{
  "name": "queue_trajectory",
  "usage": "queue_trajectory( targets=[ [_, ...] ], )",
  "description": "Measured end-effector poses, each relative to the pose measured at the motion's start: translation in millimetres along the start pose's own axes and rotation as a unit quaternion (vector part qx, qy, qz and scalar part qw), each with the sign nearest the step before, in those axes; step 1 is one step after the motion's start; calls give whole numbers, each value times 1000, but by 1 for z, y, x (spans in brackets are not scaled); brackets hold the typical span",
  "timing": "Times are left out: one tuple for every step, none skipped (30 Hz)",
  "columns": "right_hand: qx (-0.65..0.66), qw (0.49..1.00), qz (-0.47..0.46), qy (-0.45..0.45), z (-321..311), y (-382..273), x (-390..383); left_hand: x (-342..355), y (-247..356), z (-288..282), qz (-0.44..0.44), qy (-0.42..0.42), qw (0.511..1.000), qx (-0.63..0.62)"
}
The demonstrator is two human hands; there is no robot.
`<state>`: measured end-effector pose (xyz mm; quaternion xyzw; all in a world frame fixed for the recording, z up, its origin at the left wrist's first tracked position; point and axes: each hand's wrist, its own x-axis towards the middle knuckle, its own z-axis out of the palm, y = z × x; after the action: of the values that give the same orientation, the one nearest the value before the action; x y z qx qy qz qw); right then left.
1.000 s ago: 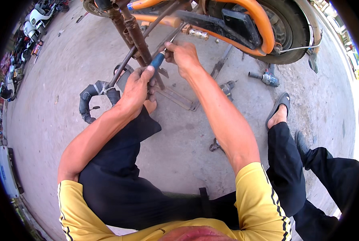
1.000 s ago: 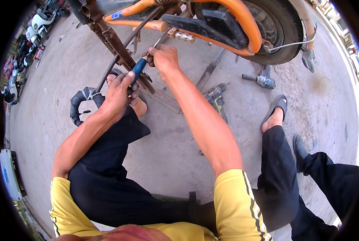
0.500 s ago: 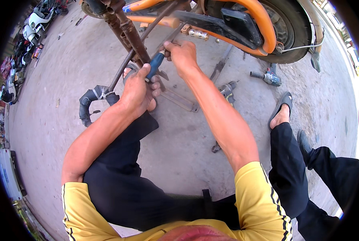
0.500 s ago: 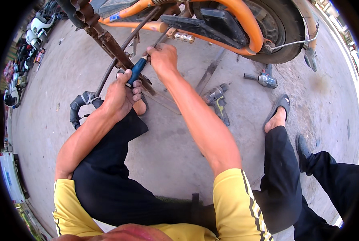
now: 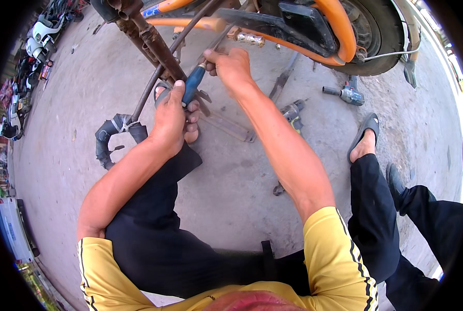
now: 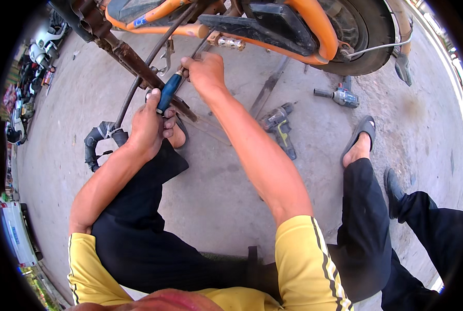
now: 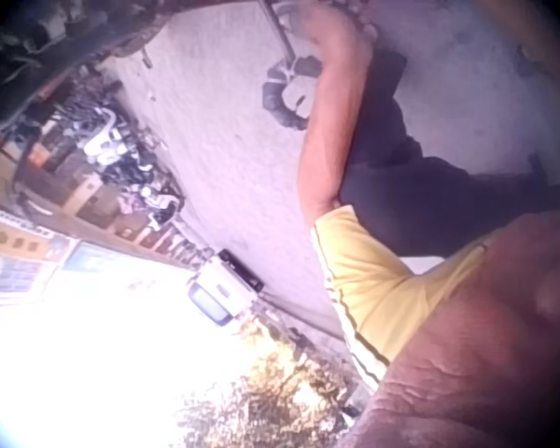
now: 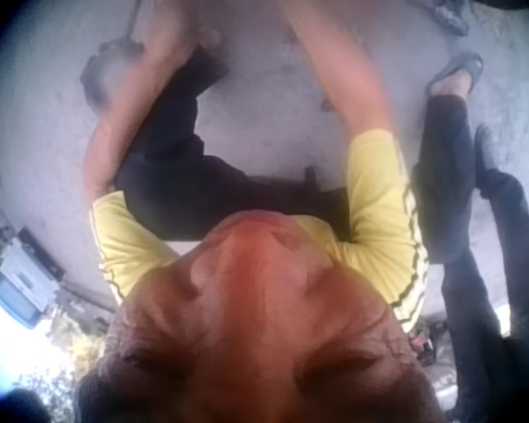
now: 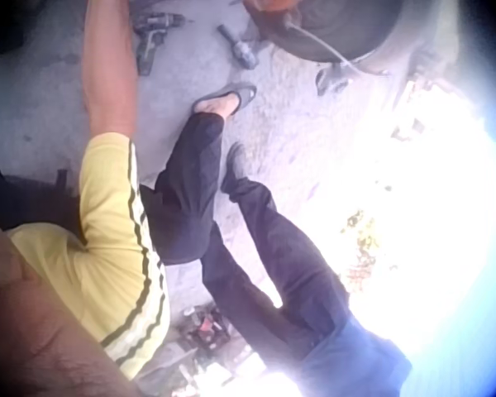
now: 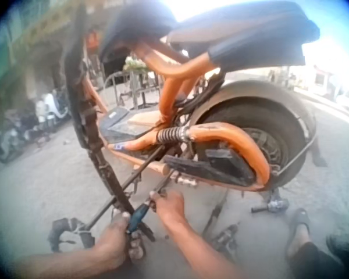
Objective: The person sits on the ground and uses a screwdriver and hammer to work on the rear frame of an orange scooter. They repeatedly tap the screwdriver with the hammer while adjusting components near the rear wheel.
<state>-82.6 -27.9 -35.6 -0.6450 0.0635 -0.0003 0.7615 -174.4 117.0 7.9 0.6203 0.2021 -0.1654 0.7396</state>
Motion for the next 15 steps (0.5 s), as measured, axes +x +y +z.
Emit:
queue_trajectory(
  targets=[
    [61, 998, 11, -12, -1, 1, 1, 1, -1, 1, 22, 0, 997, 71],
    [121, 992, 22, -24, -2, 6, 2, 2, -2, 1, 45, 1, 989, 142],
    [181, 982, 33, -35, -3, 12, 4, 6, -6, -2, 69, 1, 984, 167],
    [218, 973, 38, -61, -5, 18, 9, 10, -10, -4, 102, 5, 973, 209],
    [256, 962, 44, -87, -10, 24, 14, 15, -14, -6, 135, 10, 959, 251],
    [292, 948, 51, -115, -10, 31, 18, 19, -20, -11, 166, 17, 942, 291],
    [292, 947, 54, -121, -12, 34, 21, 21, -27, -10, 207, 39, 918, 337],
    [292, 946, 56, -127, -15, 37, 24, 26, -29, -11, 236, 45, 899, 366],
    [294, 945, 59, -134, -14, 35, 23, 27, -31, -13, 263, 54, 879, 394],
    [292, 946, 65, -127, -14, 33, 21, 29, -33, -14, 290, 61, 857, 422],
    [291, 947, 71, -120, -15, 30, 19, 31, -35, -14, 293, 57, 862, 410],
    [288, 948, 77, -109, -16, 26, 16, 33, -36, -14, 268, 56, 882, 383],
    [270, 955, 76, -101, -16, 22, 12, 36, -37, -17, 243, 53, 901, 356],
    [251, 961, 76, -93, -12, 19, 10, 37, -37, -18, 217, 50, 918, 329],
    [230, 967, 78, -81, -11, 17, 8, 31, -32, -14, 176, 26, 946, 272]
  ],
)
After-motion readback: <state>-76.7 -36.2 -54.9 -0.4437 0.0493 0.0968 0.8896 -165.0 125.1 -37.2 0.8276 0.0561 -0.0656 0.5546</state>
